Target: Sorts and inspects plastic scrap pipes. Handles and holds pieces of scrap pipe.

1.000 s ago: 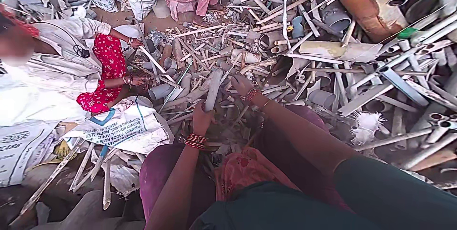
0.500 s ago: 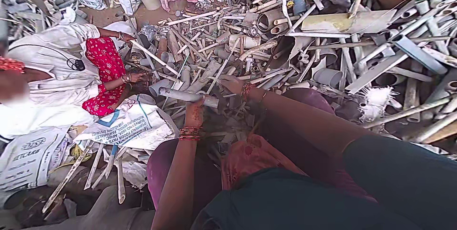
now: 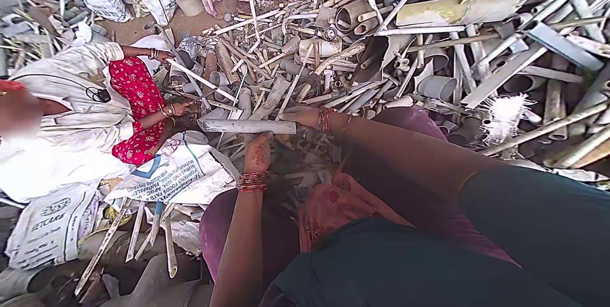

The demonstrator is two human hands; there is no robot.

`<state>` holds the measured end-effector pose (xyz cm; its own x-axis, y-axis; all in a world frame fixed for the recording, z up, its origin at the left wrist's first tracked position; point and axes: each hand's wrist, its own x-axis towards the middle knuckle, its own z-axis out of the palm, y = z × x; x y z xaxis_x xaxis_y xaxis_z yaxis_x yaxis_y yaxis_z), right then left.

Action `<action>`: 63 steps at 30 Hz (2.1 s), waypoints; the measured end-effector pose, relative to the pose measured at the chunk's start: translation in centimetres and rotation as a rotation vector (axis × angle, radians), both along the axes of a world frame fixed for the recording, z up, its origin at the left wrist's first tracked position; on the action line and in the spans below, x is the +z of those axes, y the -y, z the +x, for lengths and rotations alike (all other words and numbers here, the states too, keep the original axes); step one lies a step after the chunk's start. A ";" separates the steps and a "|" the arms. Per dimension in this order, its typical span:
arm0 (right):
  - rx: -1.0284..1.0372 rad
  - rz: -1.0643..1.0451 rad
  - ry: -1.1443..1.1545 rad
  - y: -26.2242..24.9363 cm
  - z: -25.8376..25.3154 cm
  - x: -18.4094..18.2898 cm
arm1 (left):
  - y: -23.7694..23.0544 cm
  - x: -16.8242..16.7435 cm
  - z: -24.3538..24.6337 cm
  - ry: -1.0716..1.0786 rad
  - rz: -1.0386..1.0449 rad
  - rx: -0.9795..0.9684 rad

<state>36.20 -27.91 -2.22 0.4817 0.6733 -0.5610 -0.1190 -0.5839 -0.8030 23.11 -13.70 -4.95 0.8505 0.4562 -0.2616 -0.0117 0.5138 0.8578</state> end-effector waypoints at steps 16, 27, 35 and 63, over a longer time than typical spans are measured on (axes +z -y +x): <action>0.223 0.167 0.159 -0.3 -0.7 -1.8 | 0.0 0.9 0.5 -0.153 -0.221 0.289; 0.311 0.101 0.187 -0.7 -0.8 -2.6 | -0.1 0.8 0.3 -0.099 -0.238 0.301; 0.301 0.222 0.217 -0.3 -1.8 -1.7 | -0.2 0.4 0.6 -0.132 -0.205 0.298; 0.679 0.168 0.607 -1.1 -4.8 0.8 | -0.4 0.5 0.5 -0.013 -0.283 0.257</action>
